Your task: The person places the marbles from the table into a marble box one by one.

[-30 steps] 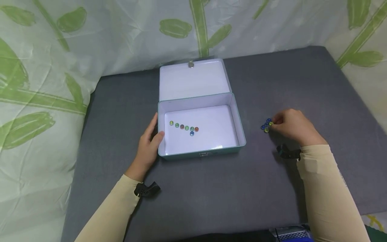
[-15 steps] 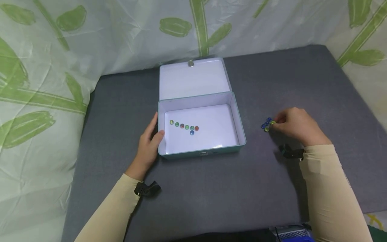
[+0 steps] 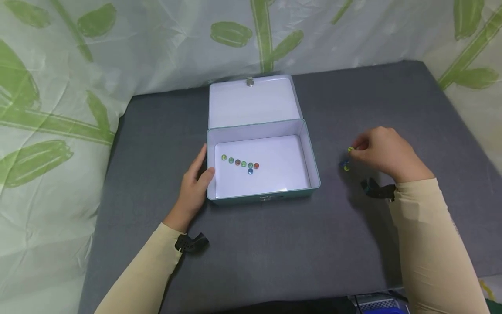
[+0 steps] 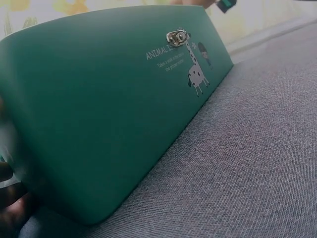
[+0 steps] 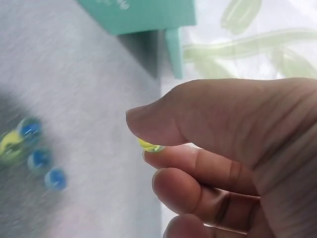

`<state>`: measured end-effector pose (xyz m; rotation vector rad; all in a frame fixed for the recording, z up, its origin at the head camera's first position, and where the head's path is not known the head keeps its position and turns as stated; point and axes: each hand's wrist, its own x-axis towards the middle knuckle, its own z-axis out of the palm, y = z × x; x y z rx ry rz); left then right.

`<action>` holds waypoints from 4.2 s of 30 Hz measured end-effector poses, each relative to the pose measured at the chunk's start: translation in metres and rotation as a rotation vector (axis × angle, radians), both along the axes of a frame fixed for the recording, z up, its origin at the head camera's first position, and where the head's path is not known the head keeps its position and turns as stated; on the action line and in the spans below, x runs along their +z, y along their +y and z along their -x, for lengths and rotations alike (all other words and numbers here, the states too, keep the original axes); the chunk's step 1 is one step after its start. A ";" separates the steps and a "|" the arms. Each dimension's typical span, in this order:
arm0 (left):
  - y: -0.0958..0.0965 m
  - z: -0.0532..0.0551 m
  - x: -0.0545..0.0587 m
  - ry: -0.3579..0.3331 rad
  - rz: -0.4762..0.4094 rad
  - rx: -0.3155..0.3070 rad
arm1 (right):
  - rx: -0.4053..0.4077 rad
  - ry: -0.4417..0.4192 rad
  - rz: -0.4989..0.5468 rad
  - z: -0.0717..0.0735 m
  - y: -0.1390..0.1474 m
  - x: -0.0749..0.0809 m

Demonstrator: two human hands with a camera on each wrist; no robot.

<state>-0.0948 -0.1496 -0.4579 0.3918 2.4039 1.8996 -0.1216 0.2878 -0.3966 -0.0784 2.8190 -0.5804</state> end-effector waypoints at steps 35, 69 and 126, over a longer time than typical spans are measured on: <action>-0.001 0.001 0.004 0.007 0.004 0.024 | 0.204 0.094 0.001 0.036 -0.106 0.044; 0.007 -0.001 0.007 0.003 -0.014 0.015 | 0.398 -0.014 0.040 0.065 -0.190 -0.001; 0.000 0.011 -0.039 0.060 0.009 0.034 | 0.455 0.033 0.154 0.063 -0.189 -0.011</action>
